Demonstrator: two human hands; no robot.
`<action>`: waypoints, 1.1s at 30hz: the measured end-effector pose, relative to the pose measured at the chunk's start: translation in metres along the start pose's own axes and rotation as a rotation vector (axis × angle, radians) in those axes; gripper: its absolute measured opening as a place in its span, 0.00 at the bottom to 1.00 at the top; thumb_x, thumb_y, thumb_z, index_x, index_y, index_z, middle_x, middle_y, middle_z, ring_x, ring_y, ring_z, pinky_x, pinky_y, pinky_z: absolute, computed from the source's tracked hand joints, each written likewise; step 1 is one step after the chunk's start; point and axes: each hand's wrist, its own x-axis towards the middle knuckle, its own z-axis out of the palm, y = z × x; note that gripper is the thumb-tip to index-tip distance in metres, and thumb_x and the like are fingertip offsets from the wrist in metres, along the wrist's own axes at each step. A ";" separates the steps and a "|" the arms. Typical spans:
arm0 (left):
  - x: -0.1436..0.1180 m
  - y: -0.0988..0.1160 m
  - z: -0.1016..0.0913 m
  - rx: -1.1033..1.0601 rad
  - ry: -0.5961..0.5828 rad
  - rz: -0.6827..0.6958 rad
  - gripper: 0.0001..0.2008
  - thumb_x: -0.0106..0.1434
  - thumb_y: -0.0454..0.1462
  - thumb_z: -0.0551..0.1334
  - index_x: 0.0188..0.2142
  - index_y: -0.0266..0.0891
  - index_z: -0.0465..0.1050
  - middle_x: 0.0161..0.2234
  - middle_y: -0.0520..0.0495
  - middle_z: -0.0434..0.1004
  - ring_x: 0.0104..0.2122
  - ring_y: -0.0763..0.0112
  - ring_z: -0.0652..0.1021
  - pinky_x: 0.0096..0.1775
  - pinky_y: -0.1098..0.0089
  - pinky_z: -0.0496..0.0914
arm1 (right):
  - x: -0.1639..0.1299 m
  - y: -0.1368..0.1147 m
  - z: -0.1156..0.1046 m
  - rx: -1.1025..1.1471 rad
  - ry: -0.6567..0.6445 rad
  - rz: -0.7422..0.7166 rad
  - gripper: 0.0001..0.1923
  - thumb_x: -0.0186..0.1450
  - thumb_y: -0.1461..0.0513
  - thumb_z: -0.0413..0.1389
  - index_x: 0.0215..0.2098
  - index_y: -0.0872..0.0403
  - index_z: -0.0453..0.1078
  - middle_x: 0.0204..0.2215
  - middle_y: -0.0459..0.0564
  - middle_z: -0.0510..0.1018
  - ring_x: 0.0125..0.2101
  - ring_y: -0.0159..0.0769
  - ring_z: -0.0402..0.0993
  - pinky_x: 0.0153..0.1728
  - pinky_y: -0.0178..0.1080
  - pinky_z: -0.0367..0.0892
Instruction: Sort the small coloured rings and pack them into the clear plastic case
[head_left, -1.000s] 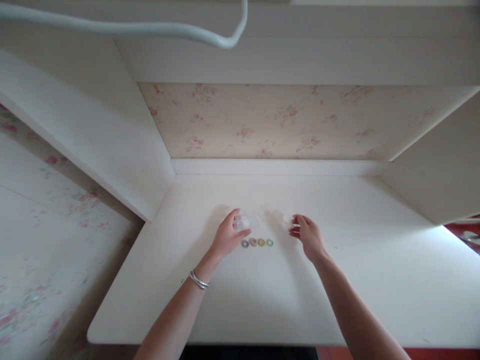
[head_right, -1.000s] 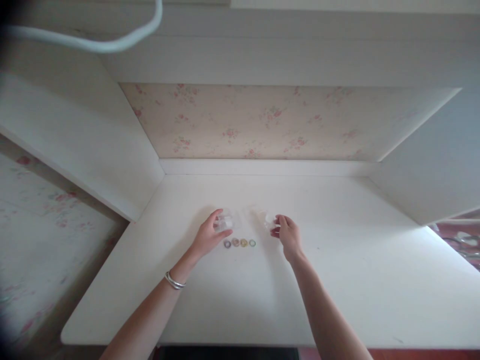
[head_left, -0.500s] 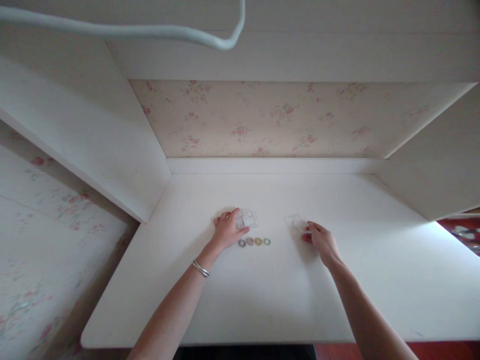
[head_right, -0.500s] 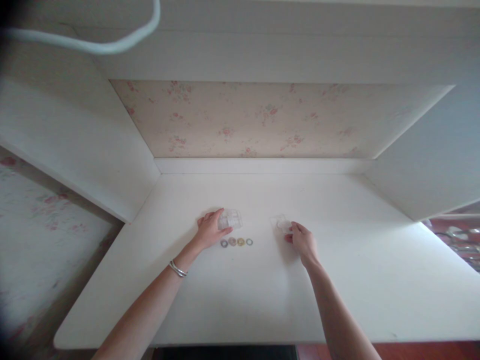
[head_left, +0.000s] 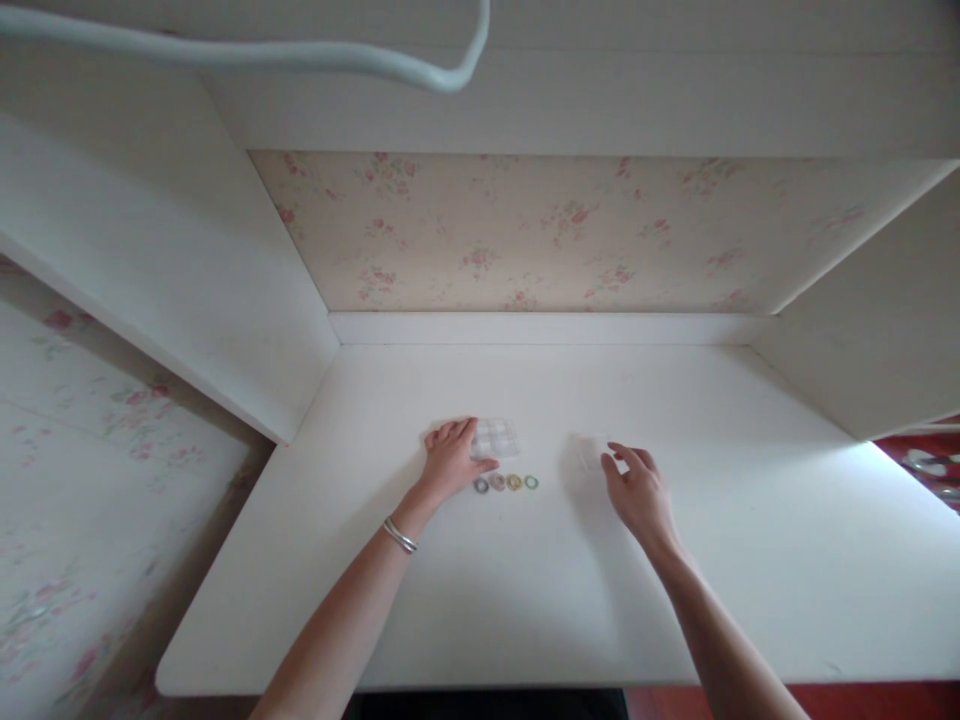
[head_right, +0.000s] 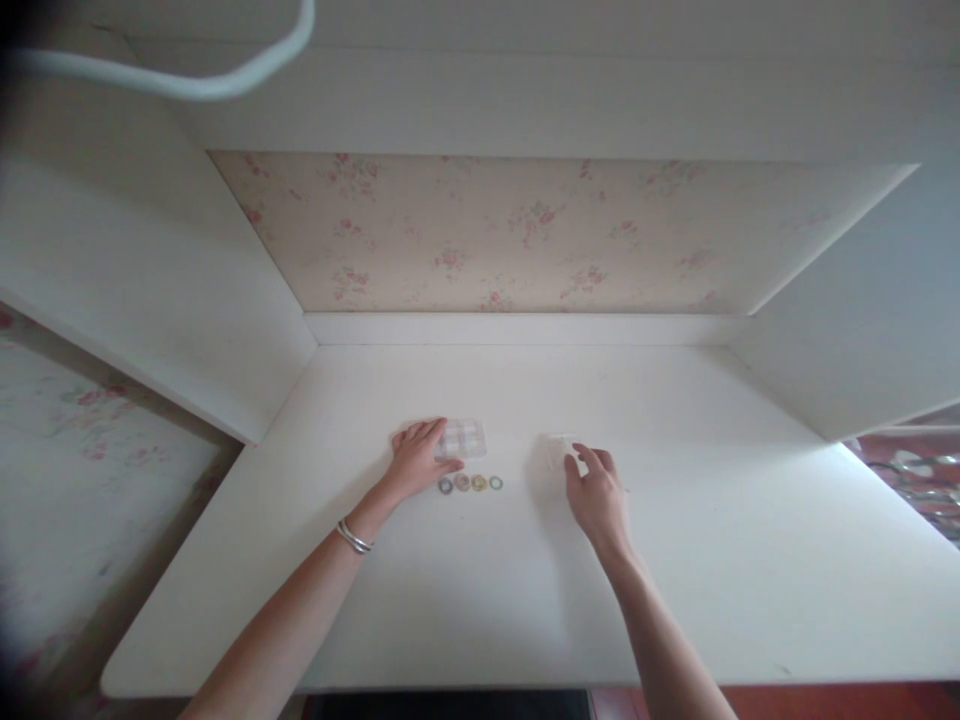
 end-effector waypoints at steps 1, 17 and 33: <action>-0.001 -0.002 0.000 -0.013 0.001 0.006 0.36 0.48 0.49 0.68 0.55 0.45 0.60 0.54 0.41 0.66 0.54 0.51 0.64 0.54 0.51 0.53 | -0.009 -0.012 0.003 0.036 -0.035 -0.076 0.21 0.65 0.51 0.44 0.47 0.52 0.69 0.41 0.52 0.72 0.25 0.32 0.70 0.34 0.39 0.67; -0.063 -0.017 -0.018 -0.443 0.140 -0.101 0.10 0.64 0.40 0.54 0.41 0.40 0.70 0.39 0.47 0.74 0.40 0.69 0.75 0.45 0.67 0.69 | -0.052 -0.118 0.048 -0.128 -0.381 -0.686 0.13 0.68 0.59 0.46 0.37 0.50 0.73 0.33 0.50 0.71 0.34 0.35 0.67 0.34 0.36 0.63; -0.065 -0.018 -0.020 -0.467 0.088 -0.065 0.10 0.65 0.38 0.53 0.38 0.40 0.72 0.37 0.47 0.73 0.39 0.69 0.74 0.43 0.68 0.69 | -0.054 -0.112 0.052 -0.006 -0.312 -0.642 0.15 0.69 0.60 0.44 0.38 0.50 0.73 0.32 0.50 0.71 0.33 0.33 0.68 0.36 0.35 0.64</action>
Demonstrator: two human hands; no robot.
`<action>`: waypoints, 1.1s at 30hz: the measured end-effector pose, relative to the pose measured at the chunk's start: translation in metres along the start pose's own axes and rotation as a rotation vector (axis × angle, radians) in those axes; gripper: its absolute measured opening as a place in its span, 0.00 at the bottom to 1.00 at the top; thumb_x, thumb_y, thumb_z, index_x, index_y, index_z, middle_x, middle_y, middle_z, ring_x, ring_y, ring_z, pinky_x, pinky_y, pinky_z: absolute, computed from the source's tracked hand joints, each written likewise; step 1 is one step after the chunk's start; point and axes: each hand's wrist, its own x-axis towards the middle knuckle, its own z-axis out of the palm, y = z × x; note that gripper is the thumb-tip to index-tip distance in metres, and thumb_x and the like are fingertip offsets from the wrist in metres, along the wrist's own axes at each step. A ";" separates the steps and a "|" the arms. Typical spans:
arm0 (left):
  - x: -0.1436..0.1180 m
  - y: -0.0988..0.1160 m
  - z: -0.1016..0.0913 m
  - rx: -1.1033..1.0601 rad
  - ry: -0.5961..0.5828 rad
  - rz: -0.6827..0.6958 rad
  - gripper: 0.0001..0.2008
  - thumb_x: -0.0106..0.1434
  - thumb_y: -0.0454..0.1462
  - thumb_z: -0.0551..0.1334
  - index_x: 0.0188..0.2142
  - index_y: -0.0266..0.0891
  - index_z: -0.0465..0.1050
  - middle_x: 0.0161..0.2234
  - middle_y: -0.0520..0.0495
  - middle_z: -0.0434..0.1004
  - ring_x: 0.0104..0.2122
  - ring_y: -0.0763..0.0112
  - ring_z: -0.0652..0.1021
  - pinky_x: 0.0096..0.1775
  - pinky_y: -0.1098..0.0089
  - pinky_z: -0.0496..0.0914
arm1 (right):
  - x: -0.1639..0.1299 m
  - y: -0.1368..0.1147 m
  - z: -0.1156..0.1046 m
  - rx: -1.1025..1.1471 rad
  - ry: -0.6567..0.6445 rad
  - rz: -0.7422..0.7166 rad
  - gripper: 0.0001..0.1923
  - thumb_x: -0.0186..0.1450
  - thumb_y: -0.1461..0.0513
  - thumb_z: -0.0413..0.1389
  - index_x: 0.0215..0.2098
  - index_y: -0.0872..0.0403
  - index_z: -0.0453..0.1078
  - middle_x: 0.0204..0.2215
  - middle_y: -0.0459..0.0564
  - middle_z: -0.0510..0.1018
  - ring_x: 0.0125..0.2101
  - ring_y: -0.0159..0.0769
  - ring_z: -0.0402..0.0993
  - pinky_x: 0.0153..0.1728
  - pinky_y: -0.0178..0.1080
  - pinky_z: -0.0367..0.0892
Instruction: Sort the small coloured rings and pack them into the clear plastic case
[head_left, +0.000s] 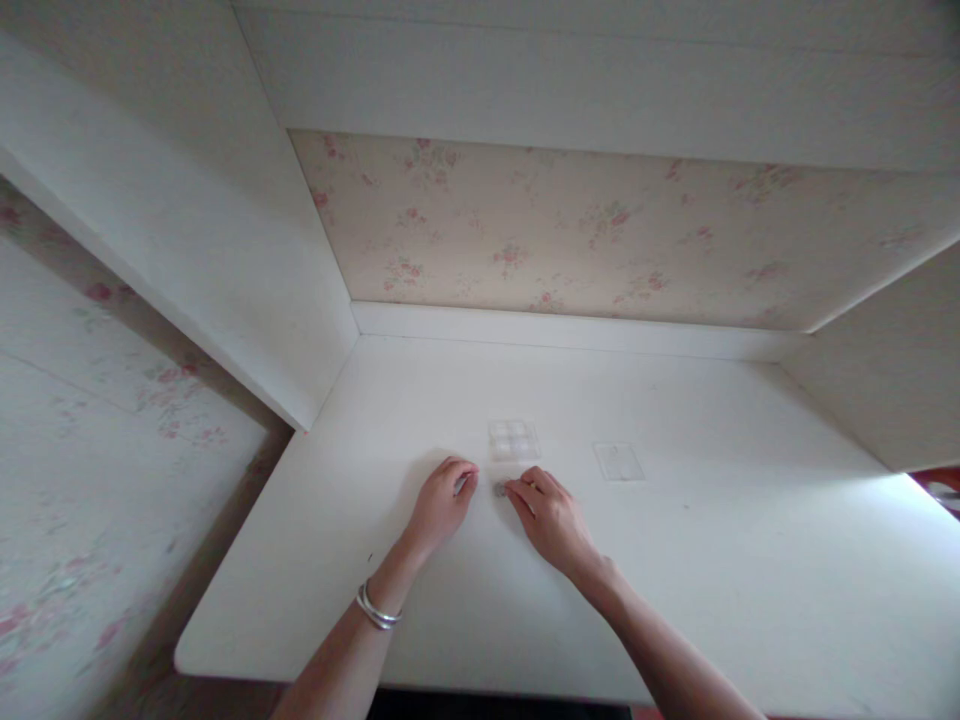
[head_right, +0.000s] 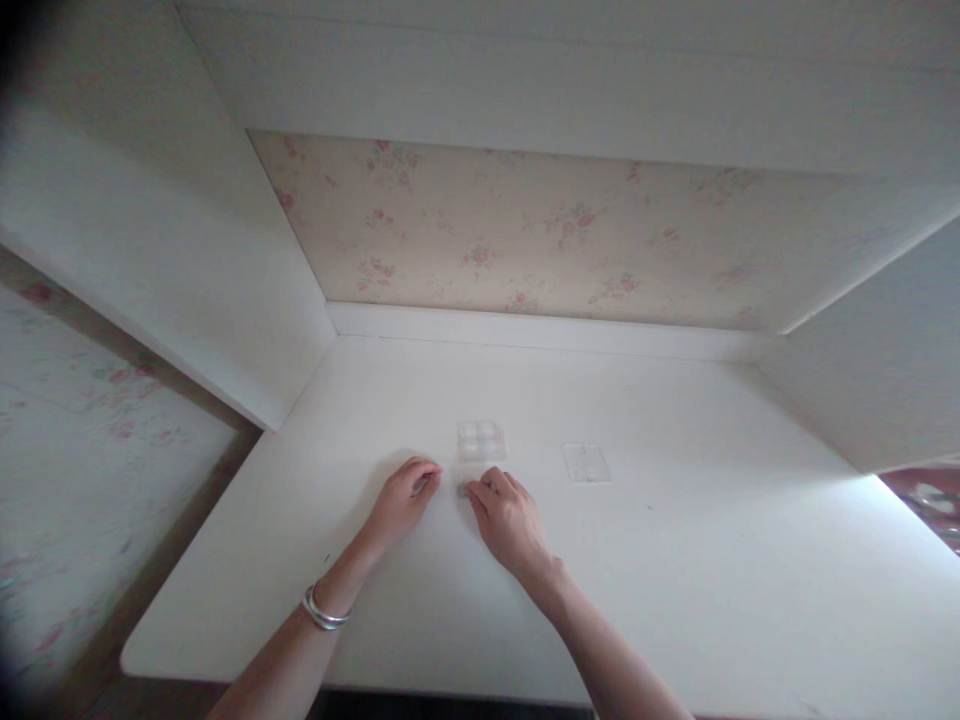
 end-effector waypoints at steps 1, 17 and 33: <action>0.000 0.000 0.000 0.002 -0.005 -0.001 0.10 0.65 0.38 0.53 0.38 0.40 0.72 0.37 0.47 0.73 0.39 0.69 0.74 0.43 0.68 0.69 | 0.002 0.001 0.000 0.006 0.012 0.010 0.14 0.69 0.59 0.45 0.39 0.50 0.73 0.32 0.49 0.71 0.33 0.33 0.68 0.35 0.34 0.64; -0.004 0.002 -0.002 0.058 0.016 0.059 0.08 0.64 0.34 0.54 0.37 0.39 0.72 0.35 0.47 0.73 0.37 0.70 0.73 0.41 0.69 0.69 | 0.071 0.030 -0.004 -0.070 0.103 0.093 0.15 0.66 0.56 0.47 0.36 0.47 0.76 0.33 0.47 0.71 0.26 0.29 0.68 0.28 0.33 0.60; -0.007 0.014 0.006 0.206 0.005 0.195 0.08 0.64 0.36 0.55 0.36 0.41 0.73 0.34 0.47 0.74 0.38 0.67 0.73 0.47 0.61 0.66 | -0.027 0.072 -0.012 0.331 0.398 0.441 0.19 0.64 0.50 0.49 0.34 0.54 0.75 0.27 0.47 0.71 0.25 0.31 0.65 0.29 0.35 0.61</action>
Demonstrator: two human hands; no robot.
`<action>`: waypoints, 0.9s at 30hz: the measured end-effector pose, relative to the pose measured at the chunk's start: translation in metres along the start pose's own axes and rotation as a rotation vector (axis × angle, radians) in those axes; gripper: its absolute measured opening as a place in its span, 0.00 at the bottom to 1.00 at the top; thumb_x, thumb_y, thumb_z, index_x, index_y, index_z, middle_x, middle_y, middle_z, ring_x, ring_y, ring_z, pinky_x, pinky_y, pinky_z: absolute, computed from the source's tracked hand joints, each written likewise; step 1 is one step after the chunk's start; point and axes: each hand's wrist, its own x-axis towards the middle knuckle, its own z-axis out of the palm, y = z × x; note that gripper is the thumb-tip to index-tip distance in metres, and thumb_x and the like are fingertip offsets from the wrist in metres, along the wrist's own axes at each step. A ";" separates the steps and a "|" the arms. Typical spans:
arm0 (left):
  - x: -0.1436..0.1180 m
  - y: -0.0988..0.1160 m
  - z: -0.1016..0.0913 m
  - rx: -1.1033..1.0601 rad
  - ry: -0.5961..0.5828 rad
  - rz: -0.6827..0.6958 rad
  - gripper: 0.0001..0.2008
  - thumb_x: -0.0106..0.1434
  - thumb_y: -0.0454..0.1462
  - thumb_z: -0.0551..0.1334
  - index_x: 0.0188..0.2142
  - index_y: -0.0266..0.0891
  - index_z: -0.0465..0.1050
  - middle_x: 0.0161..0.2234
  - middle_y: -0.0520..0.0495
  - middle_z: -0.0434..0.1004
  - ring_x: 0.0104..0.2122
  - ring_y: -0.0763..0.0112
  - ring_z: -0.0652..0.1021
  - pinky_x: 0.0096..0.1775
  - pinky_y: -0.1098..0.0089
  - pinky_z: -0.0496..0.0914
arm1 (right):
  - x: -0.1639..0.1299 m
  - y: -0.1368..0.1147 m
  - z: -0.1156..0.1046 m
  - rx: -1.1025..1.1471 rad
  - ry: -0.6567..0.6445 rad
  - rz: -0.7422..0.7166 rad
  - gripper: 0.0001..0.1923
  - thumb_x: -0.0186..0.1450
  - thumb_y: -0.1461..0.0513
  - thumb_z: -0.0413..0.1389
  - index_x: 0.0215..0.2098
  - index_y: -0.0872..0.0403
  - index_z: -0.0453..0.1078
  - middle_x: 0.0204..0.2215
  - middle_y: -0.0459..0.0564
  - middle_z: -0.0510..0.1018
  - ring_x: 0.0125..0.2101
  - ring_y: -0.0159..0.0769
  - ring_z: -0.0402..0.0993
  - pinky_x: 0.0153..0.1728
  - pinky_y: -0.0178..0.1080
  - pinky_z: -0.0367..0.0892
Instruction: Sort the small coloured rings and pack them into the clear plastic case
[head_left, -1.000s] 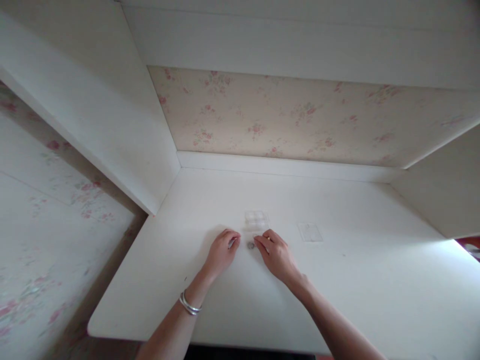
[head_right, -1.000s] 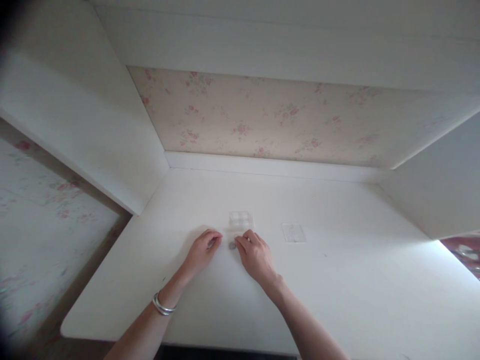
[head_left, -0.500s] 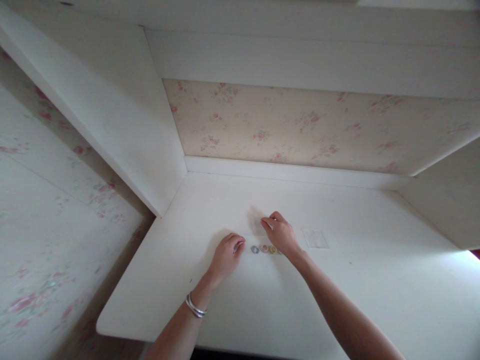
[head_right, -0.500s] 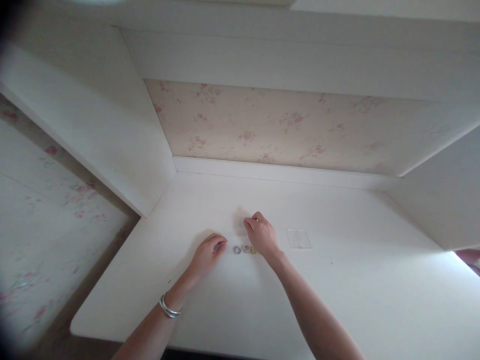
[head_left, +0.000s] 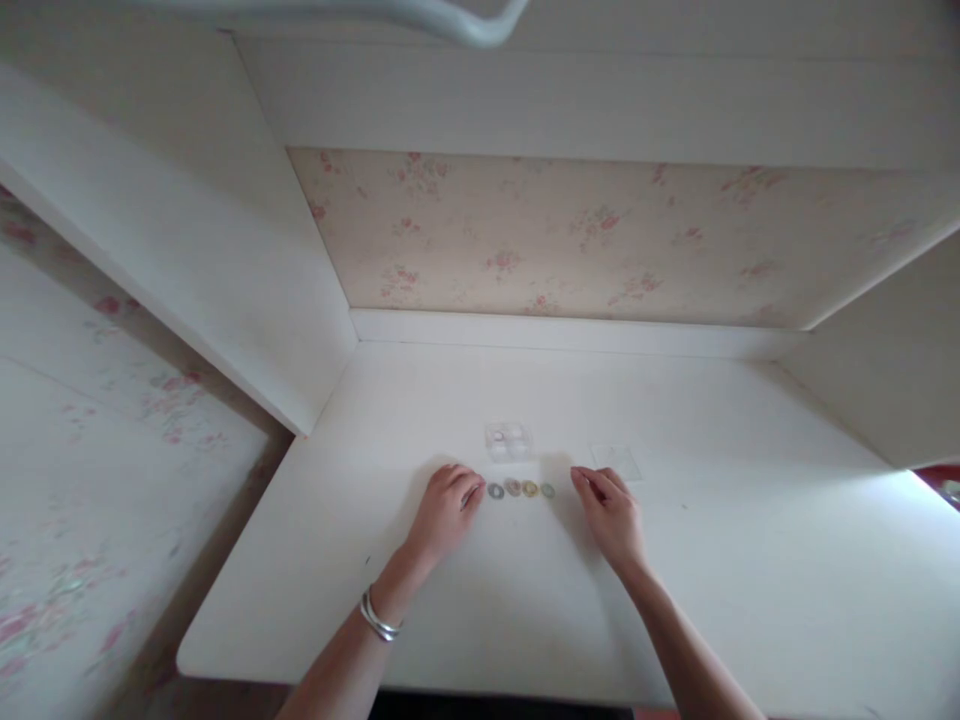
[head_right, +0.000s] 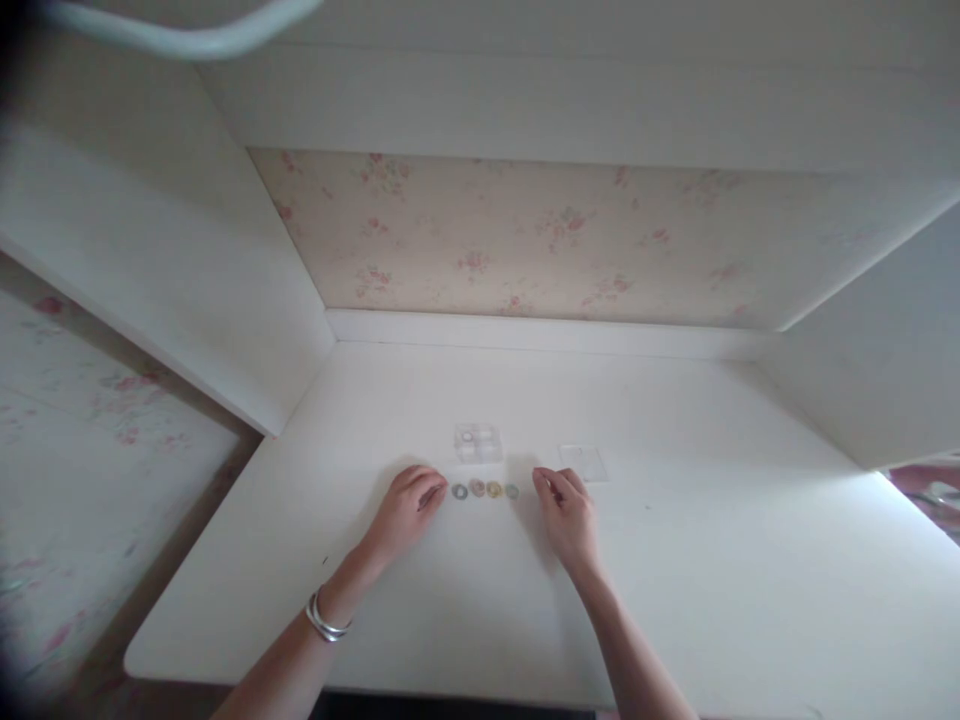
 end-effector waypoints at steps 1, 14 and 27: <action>-0.001 0.003 0.001 0.021 -0.005 0.023 0.07 0.63 0.36 0.56 0.36 0.41 0.73 0.34 0.47 0.74 0.39 0.66 0.73 0.48 0.60 0.65 | -0.003 0.004 0.000 0.004 0.000 0.026 0.19 0.64 0.50 0.49 0.35 0.54 0.75 0.27 0.48 0.71 0.26 0.32 0.66 0.30 0.35 0.61; 0.000 0.024 0.017 0.220 -0.067 0.034 0.08 0.63 0.35 0.57 0.39 0.43 0.75 0.36 0.46 0.72 0.40 0.65 0.71 0.47 0.58 0.65 | -0.003 0.006 0.000 0.067 -0.020 0.071 0.21 0.65 0.49 0.46 0.35 0.55 0.73 0.27 0.49 0.71 0.27 0.33 0.66 0.31 0.36 0.60; 0.006 0.018 0.019 -0.044 -0.003 -0.122 0.10 0.64 0.39 0.55 0.37 0.42 0.76 0.36 0.46 0.72 0.38 0.69 0.73 0.44 0.66 0.68 | -0.001 0.006 -0.005 0.091 -0.038 0.056 0.20 0.66 0.50 0.45 0.35 0.54 0.73 0.28 0.49 0.71 0.27 0.33 0.66 0.31 0.36 0.61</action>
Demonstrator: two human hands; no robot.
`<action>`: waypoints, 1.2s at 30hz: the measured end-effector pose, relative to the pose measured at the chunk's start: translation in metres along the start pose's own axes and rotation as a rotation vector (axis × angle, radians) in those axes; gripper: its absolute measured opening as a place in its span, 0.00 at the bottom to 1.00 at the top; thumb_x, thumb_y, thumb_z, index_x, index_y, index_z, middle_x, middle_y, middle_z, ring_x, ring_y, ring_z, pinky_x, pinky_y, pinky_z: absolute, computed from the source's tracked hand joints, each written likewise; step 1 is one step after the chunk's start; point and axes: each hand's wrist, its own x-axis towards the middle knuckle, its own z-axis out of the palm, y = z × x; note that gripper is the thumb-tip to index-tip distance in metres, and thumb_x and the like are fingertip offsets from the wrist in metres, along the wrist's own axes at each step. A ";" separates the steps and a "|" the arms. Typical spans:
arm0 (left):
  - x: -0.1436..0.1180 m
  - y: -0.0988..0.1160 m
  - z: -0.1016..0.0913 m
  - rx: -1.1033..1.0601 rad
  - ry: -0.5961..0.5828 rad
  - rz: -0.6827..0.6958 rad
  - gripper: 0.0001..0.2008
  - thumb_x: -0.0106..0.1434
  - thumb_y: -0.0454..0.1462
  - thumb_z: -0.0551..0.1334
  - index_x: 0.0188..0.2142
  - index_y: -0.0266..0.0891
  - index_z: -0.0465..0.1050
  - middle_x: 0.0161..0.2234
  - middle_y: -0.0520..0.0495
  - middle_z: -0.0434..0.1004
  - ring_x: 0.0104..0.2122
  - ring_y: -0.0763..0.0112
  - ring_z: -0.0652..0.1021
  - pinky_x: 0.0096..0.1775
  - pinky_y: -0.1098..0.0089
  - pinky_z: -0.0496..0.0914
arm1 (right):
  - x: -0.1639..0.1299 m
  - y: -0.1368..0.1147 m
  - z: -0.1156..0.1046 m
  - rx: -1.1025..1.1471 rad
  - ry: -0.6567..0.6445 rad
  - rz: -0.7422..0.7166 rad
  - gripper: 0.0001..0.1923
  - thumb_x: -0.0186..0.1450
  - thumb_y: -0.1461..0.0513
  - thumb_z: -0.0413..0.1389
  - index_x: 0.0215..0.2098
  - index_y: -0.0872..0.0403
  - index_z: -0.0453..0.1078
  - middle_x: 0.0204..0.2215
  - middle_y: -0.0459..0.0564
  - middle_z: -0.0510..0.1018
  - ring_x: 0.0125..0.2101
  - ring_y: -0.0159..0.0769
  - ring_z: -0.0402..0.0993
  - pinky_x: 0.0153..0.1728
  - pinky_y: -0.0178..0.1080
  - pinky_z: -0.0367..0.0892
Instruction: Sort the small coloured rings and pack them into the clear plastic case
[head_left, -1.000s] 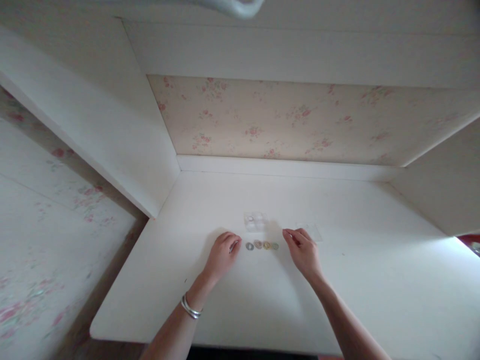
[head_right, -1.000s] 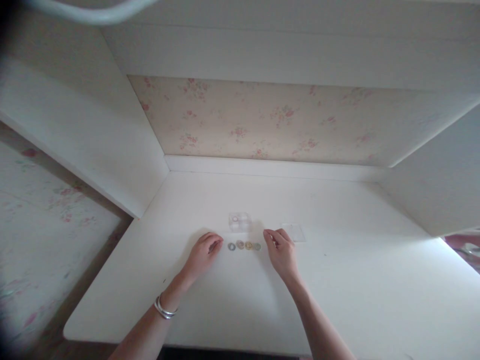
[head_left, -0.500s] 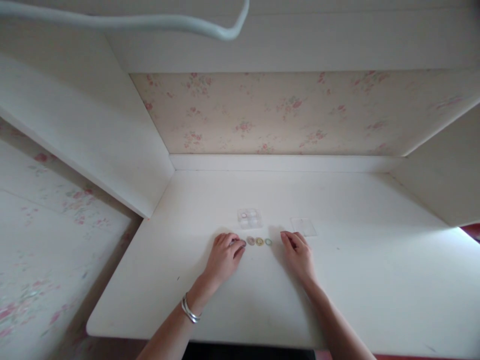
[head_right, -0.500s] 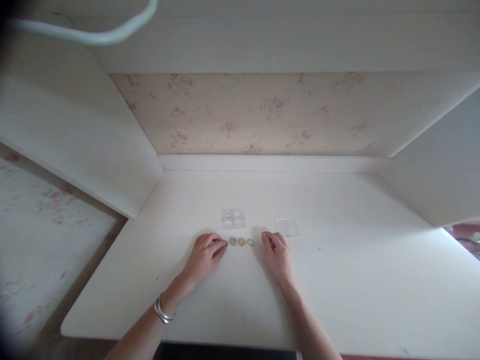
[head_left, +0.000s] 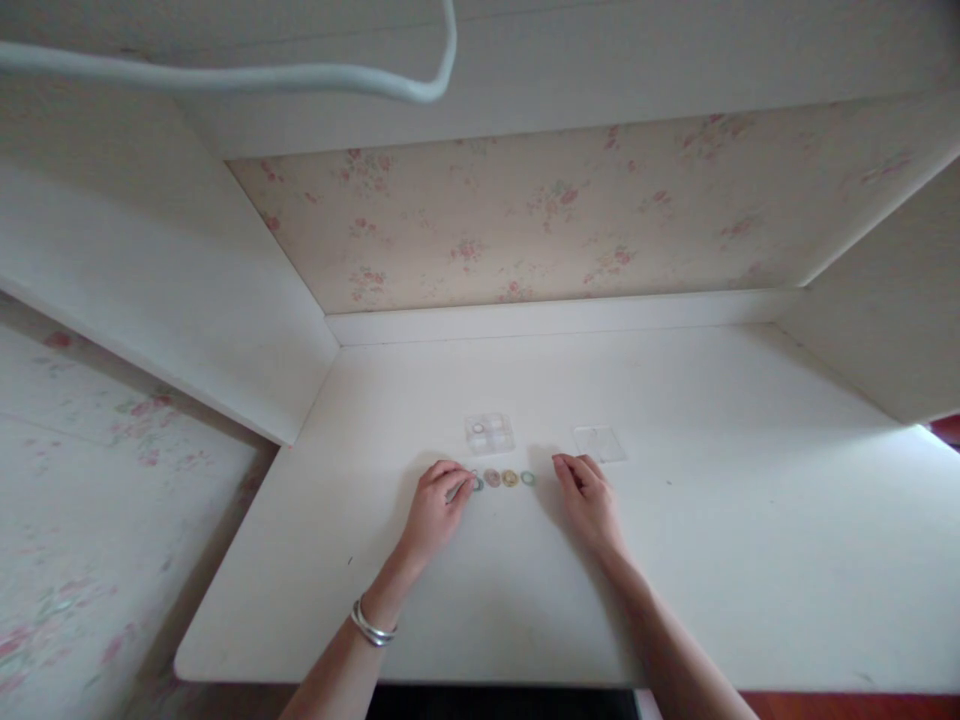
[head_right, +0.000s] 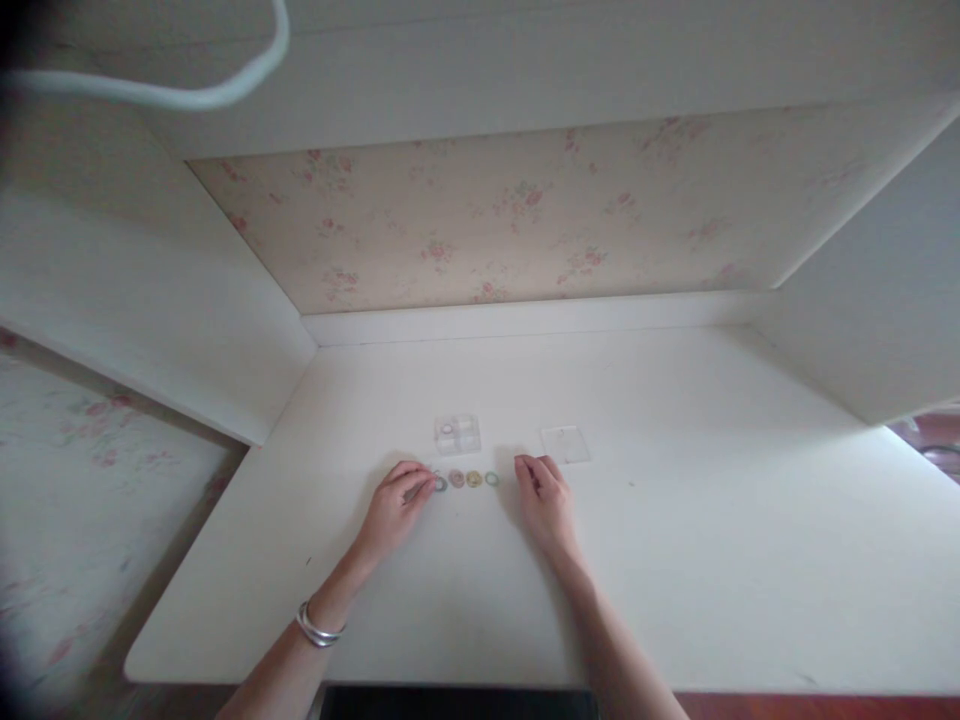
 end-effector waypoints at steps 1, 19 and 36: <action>0.002 0.000 -0.001 -0.013 0.013 -0.009 0.10 0.64 0.39 0.55 0.37 0.42 0.76 0.37 0.46 0.72 0.39 0.69 0.73 0.44 0.67 0.68 | 0.000 0.001 0.000 0.003 -0.002 -0.003 0.20 0.66 0.50 0.45 0.36 0.54 0.73 0.29 0.49 0.72 0.28 0.33 0.67 0.32 0.36 0.61; 0.080 -0.006 0.019 0.290 0.065 0.124 0.10 0.62 0.37 0.57 0.38 0.43 0.77 0.36 0.46 0.69 0.38 0.67 0.71 0.44 0.64 0.67 | -0.002 0.009 0.002 -0.012 0.016 -0.039 0.21 0.67 0.50 0.43 0.37 0.53 0.72 0.29 0.49 0.72 0.28 0.33 0.68 0.32 0.36 0.63; -0.003 -0.020 -0.017 -0.125 0.047 -0.146 0.12 0.64 0.41 0.54 0.39 0.40 0.73 0.34 0.48 0.73 0.30 0.73 0.73 0.33 0.72 0.68 | -0.034 -0.051 0.028 -0.344 -0.326 -0.469 0.12 0.66 0.61 0.47 0.43 0.49 0.71 0.36 0.51 0.74 0.36 0.36 0.69 0.38 0.38 0.63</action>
